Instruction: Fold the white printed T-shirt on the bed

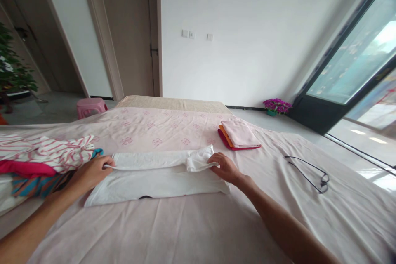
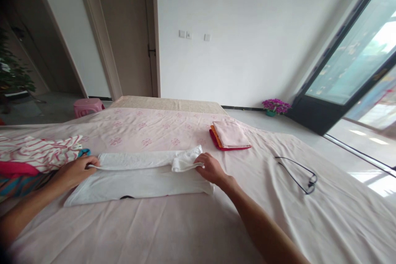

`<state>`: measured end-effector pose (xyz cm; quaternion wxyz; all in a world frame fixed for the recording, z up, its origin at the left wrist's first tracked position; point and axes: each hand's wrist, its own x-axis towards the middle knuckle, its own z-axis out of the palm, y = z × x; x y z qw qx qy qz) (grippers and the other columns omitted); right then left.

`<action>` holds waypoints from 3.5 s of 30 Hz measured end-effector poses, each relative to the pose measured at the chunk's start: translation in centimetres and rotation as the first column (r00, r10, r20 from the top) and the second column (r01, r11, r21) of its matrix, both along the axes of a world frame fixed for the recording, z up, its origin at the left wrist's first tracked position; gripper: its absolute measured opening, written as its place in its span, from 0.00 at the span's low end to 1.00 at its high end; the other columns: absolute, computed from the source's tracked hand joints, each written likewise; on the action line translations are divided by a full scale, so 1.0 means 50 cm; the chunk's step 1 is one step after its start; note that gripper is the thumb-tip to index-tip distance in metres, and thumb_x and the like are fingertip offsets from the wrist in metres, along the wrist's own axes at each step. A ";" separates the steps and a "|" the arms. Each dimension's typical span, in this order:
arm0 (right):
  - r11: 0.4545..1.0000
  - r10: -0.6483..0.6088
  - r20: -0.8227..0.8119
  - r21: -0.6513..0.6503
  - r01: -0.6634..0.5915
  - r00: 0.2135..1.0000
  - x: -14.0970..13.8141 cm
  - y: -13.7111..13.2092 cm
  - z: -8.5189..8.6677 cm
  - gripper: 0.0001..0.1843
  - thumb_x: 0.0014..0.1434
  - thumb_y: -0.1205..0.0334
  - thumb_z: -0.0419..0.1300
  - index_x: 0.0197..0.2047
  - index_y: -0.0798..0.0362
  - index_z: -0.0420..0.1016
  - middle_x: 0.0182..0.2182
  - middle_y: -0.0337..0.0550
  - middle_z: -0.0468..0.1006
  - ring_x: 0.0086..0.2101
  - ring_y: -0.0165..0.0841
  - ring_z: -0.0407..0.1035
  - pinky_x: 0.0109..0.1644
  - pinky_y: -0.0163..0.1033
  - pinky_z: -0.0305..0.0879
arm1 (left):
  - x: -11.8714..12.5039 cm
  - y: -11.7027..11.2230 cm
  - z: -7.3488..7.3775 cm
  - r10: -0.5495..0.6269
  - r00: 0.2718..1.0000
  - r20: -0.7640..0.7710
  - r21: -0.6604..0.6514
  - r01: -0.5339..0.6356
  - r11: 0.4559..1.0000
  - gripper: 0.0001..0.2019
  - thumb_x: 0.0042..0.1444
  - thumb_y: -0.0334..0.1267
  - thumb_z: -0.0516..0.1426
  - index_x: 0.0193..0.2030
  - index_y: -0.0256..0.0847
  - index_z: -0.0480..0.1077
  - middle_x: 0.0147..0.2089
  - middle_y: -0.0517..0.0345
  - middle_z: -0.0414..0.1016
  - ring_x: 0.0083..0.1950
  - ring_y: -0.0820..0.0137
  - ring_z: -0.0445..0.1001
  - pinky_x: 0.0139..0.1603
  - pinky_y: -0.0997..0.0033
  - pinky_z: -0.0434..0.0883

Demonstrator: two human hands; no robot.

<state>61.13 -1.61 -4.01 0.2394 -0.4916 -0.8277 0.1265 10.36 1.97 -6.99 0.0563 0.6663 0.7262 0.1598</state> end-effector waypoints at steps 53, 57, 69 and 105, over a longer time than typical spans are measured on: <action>0.946 -0.323 0.105 0.060 0.318 0.941 0.060 0.110 -0.011 0.19 0.58 0.74 0.53 0.48 0.49 0.79 0.47 0.41 0.79 0.45 0.33 0.72 0.48 0.33 0.64 | 0.531 -0.092 0.026 -0.842 0.450 0.298 0.339 0.774 0.534 0.17 0.61 0.28 0.51 0.54 0.47 0.69 0.55 0.56 0.74 0.59 0.69 0.71 0.63 0.67 0.66; 0.995 -0.085 0.057 0.056 0.082 0.995 0.041 0.039 0.007 0.18 0.52 0.75 0.55 0.41 0.50 0.78 0.38 0.41 0.79 0.39 0.32 0.71 0.43 0.33 0.65 | 0.480 -0.090 0.030 -0.753 0.598 0.275 0.344 0.670 0.658 0.17 0.56 0.27 0.54 0.51 0.46 0.69 0.52 0.54 0.73 0.57 0.66 0.71 0.60 0.65 0.68; 0.994 0.068 0.197 0.076 -0.084 0.978 0.014 -0.039 -0.005 0.13 0.60 0.70 0.57 0.44 0.48 0.79 0.41 0.43 0.79 0.41 0.35 0.73 0.46 0.36 0.65 | 0.498 -0.077 -0.003 -0.724 0.686 0.073 0.275 0.684 0.676 0.16 0.57 0.22 0.50 0.44 0.44 0.71 0.50 0.56 0.74 0.50 0.68 0.75 0.52 0.67 0.72; 0.966 0.111 0.098 0.225 -0.130 0.989 0.021 -0.090 -0.029 0.28 0.46 0.74 0.56 0.52 0.50 0.71 0.46 0.47 0.74 0.44 0.39 0.66 0.49 0.44 0.63 | 0.495 -0.085 -0.016 -0.726 0.682 0.094 0.326 0.668 0.669 0.12 0.51 0.24 0.54 0.40 0.44 0.68 0.44 0.56 0.74 0.48 0.65 0.73 0.52 0.65 0.69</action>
